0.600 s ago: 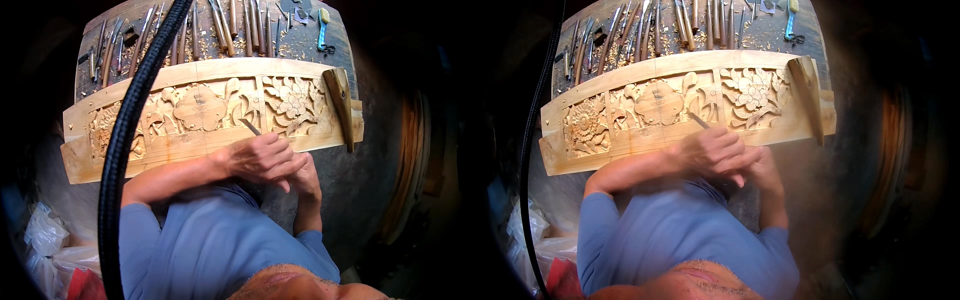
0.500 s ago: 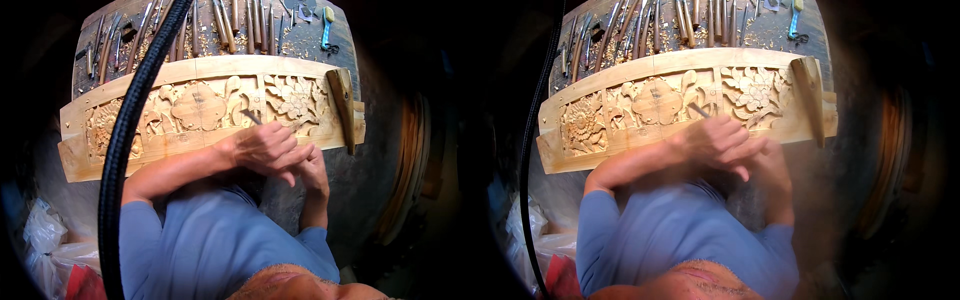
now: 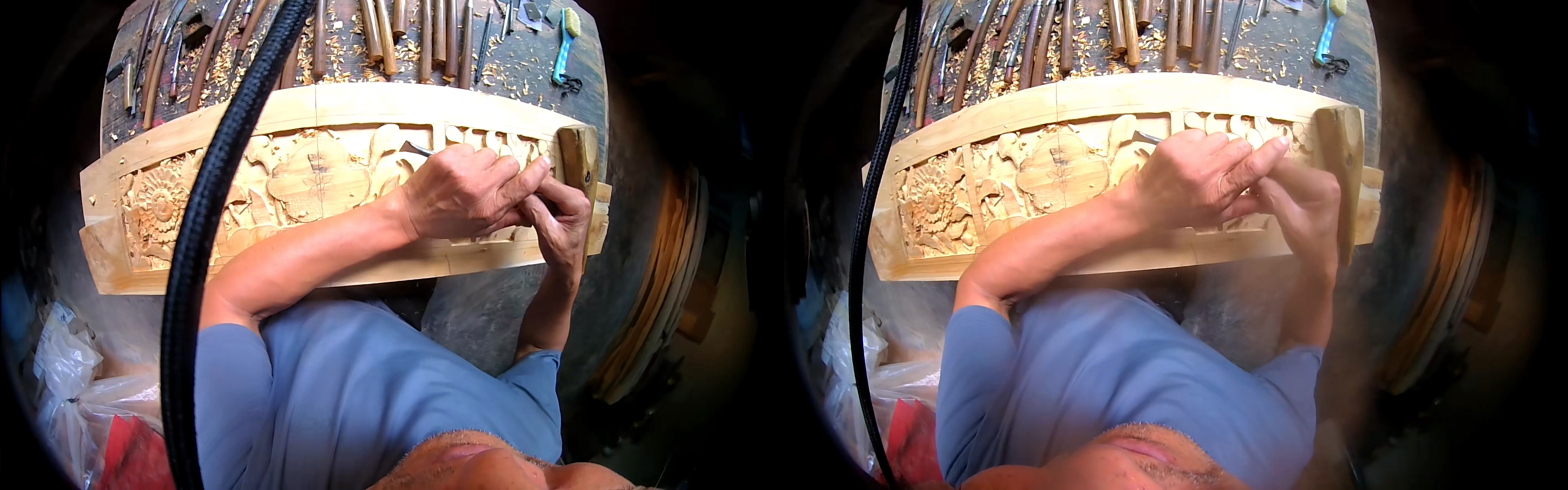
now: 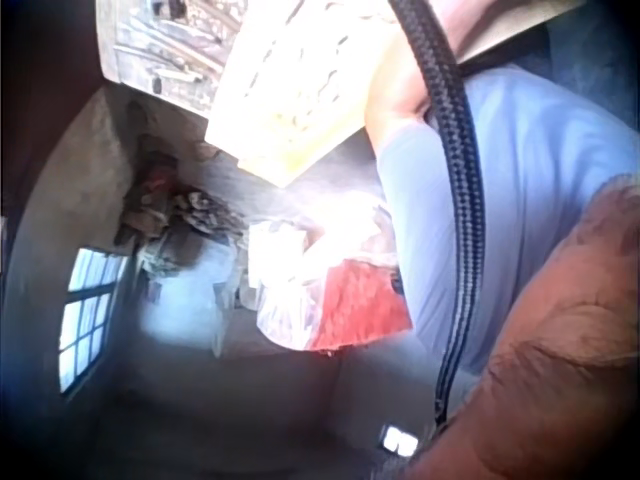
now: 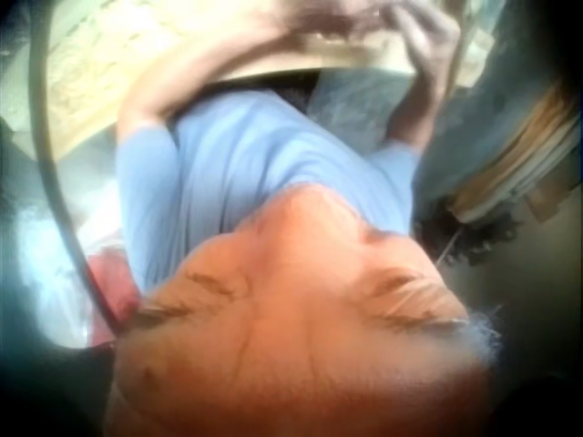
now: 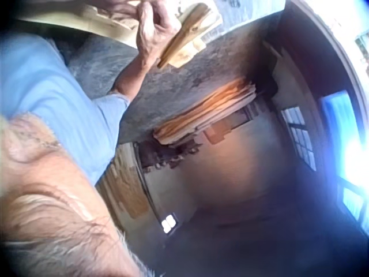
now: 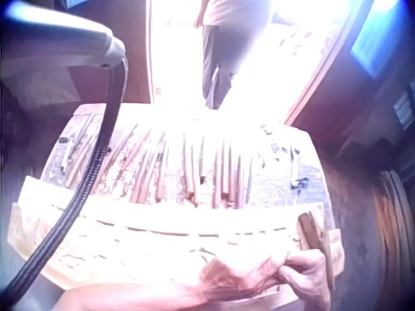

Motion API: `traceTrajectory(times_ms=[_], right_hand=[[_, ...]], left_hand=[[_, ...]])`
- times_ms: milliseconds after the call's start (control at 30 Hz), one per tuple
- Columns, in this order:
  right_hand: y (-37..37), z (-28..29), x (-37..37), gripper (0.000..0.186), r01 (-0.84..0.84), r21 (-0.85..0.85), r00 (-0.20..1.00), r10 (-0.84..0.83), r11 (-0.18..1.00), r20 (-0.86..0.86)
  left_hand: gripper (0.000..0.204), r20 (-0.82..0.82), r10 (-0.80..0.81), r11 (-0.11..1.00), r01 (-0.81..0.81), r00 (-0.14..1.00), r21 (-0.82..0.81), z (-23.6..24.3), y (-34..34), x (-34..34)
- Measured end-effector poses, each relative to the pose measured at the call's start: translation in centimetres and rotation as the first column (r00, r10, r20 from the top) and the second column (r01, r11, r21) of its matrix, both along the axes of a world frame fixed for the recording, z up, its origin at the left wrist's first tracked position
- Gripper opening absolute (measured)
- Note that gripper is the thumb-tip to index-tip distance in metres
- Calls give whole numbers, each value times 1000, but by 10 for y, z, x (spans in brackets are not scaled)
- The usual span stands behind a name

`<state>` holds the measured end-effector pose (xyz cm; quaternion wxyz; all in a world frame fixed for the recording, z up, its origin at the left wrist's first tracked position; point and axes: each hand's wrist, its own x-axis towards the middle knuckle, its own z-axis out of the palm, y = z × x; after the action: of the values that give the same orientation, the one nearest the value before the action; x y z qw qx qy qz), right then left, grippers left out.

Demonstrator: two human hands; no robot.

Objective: The person carves a floral design into a rectangular wooden board using a chisel and a mallet. They repeatedly strike the chisel to remove wood shavings and refine the details of the flower petals and leaves. The person occasionally pauses to brush away wood chips from the surface.

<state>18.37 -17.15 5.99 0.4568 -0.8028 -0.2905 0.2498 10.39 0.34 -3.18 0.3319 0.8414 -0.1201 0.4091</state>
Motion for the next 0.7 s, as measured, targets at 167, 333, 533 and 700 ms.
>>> traceTrajectory(times_ms=[167,333,533,700], right_hand=[[17,6,20,34,-244,-57,961,250,968,119],[39,21,27,24,-327,-94,877,339,940,342],[49,16,45,24,-422,-86,818,420,903,394],[51,15,56,24,-497,-126,737,494,859,460]], left_hand=[[72,-101,21,998,-26,995,-57,-2,9,-2],[80,-71,-4,993,-5,997,-120,-3,8,3],[85,-83,53,989,-64,995,-131,-4,9,6],[87,-93,62,989,-74,994,-132,-1,11,6]])
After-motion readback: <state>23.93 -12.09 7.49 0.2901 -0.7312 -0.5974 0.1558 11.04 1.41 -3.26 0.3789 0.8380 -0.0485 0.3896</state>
